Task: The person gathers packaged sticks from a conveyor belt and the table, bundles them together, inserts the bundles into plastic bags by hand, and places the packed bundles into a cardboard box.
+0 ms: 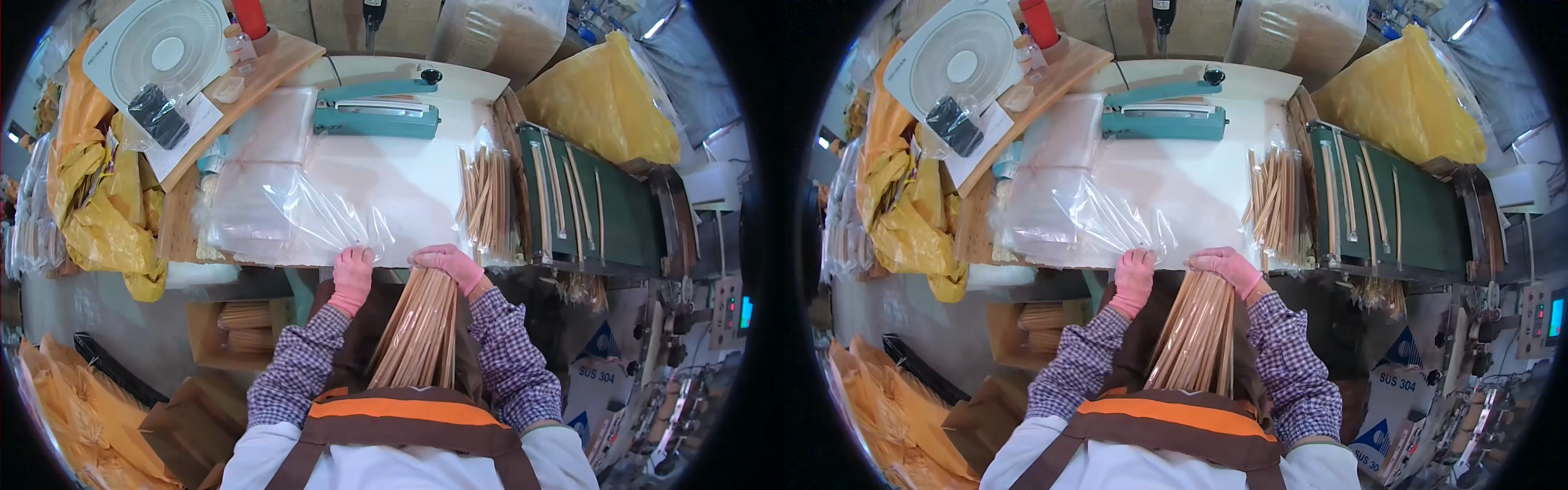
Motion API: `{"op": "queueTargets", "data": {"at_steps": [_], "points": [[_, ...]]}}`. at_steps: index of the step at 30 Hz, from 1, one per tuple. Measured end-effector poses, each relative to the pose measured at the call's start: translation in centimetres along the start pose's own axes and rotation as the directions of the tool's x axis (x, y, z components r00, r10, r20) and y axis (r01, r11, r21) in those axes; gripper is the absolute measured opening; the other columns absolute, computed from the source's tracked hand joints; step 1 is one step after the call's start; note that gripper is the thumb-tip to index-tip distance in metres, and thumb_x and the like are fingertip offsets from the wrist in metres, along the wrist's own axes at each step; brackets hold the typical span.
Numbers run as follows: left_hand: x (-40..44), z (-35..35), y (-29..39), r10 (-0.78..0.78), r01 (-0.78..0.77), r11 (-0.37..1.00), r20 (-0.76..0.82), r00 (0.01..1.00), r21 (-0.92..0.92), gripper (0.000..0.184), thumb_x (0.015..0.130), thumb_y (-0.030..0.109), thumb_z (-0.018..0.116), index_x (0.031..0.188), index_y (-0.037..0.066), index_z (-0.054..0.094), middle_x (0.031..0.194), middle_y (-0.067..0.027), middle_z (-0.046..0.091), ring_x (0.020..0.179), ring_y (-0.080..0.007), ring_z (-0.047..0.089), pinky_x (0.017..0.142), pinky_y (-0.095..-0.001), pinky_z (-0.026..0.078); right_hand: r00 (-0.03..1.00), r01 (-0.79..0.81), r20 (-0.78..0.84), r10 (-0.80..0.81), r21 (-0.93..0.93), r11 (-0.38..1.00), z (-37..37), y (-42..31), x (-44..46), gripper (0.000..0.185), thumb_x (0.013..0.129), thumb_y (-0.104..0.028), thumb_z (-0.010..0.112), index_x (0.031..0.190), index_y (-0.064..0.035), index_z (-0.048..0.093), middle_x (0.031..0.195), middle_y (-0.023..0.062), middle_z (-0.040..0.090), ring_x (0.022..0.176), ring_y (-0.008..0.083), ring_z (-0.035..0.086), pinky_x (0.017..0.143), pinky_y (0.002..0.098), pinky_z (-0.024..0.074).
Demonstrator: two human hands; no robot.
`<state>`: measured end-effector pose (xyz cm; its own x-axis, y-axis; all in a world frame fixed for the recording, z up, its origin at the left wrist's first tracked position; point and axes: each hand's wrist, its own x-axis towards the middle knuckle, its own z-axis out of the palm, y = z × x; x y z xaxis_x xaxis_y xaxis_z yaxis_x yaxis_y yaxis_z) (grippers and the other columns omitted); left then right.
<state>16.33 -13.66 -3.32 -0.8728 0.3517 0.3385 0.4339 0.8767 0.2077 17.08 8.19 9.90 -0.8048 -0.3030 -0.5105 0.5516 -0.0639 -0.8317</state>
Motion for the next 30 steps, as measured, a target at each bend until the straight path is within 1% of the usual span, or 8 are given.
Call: {"op": "queueTargets", "data": {"at_steps": [6,9,12,15,18,24,27,30], "points": [[2.2,-1.1,1.7,-0.051,0.053,0.998,0.061,0.997,-0.022,0.032,0.073,0.028,0.068,0.095,0.008,0.057,0.089,-0.0076,0.055,0.089,-0.0274,0.054,0.070,-0.0391,0.045,0.997,-0.060,0.044,0.062,-0.029,0.998,0.1,1.5,2.8,0.029,0.081,-0.017,0.063,0.100,0.0037,0.065,0.095,0.0083,0.067,0.089,0.0154,0.061,0.085,0.0261,0.0457],[3.2,-1.0,1.1,-0.219,0.196,0.935,-0.046,0.975,-0.296,0.016,0.080,0.021,0.063,0.089,0.008,0.059,0.085,-0.0103,0.056,0.083,-0.0299,0.056,0.066,-0.0385,0.046,0.999,-0.043,0.023,0.045,-0.079,0.996,0.1,0.9,2.5,0.030,0.081,-0.018,0.063,0.101,0.0033,0.065,0.096,0.0083,0.067,0.090,0.0149,0.061,0.086,0.0264,0.0456],[4.6,-5.6,1.7,-0.175,0.087,0.827,-0.107,0.979,-0.555,0.010,0.083,0.014,0.060,0.084,0.004,0.061,0.078,-0.0133,0.057,0.073,-0.0294,0.058,0.062,-0.0373,0.047,0.999,0.014,0.051,-0.010,-0.091,0.996,-0.3,1.5,3.0,0.035,0.079,-0.020,0.066,0.106,0.0026,0.065,0.091,0.0064,0.066,0.086,0.0127,0.060,0.080,0.0236,0.0463],[4.7,-8.1,0.5,-0.173,0.141,0.606,0.043,0.984,-0.783,0.011,0.083,0.011,0.059,0.088,0.001,0.063,0.078,-0.0145,0.060,0.069,-0.0305,0.058,0.060,-0.0344,0.046,0.992,-0.009,0.123,0.026,-0.142,0.990,1.1,0.8,4.3,0.038,0.080,-0.022,0.065,0.110,0.0016,0.063,0.096,0.0072,0.066,0.090,0.0121,0.059,0.083,0.0244,0.0453],[4.8,-10.2,-0.3,-0.167,0.186,0.691,0.096,0.981,-0.699,0.011,0.081,0.009,0.062,0.086,0.000,0.065,0.074,-0.0134,0.061,0.063,-0.0254,0.057,0.060,-0.0311,0.046,0.990,0.003,0.138,0.022,-0.177,0.984,3.4,-0.8,4.8,0.039,0.081,-0.023,0.065,0.112,0.0008,0.063,0.100,0.0077,0.065,0.090,0.0129,0.059,0.084,0.0254,0.0452],[3.6,-10.4,-1.1,-0.339,0.328,0.494,0.169,0.925,-0.805,0.013,0.077,0.011,0.067,0.082,-0.001,0.065,0.069,-0.0063,0.058,0.063,-0.0130,0.056,0.059,-0.0260,0.045,0.982,0.105,0.176,-0.075,-0.169,0.980,5.1,-1.3,5.8,0.036,0.082,-0.022,0.065,0.110,0.0018,0.063,0.093,0.0061,0.065,0.083,0.0107,0.059,0.077,0.0230,0.0465],[3.1,-10.2,-1.2,-0.287,0.365,0.466,0.252,0.924,-0.806,0.011,0.082,0.011,0.062,0.082,0.001,0.066,0.072,-0.0062,0.059,0.065,-0.0153,0.057,0.062,-0.0263,0.047,0.992,0.026,0.126,0.001,-0.213,0.977,4.6,-0.5,6.4,0.031,0.083,-0.023,0.065,0.102,0.0019,0.066,0.088,0.0059,0.066,0.080,0.0115,0.060,0.074,0.0238,0.0478],[3.0,-10.2,-1.5,-0.343,0.537,-0.078,0.529,0.776,-0.840,0.011,0.086,0.011,0.058,0.088,0.001,0.063,0.074,-0.0033,0.059,0.066,-0.0147,0.057,0.062,-0.0272,0.048,0.994,-0.076,0.063,0.089,-0.185,0.980,4.5,-0.8,5.9,0.027,0.081,-0.022,0.066,0.097,0.0002,0.069,0.091,0.0086,0.067,0.083,0.0141,0.061,0.077,0.0258,0.0477]]}}
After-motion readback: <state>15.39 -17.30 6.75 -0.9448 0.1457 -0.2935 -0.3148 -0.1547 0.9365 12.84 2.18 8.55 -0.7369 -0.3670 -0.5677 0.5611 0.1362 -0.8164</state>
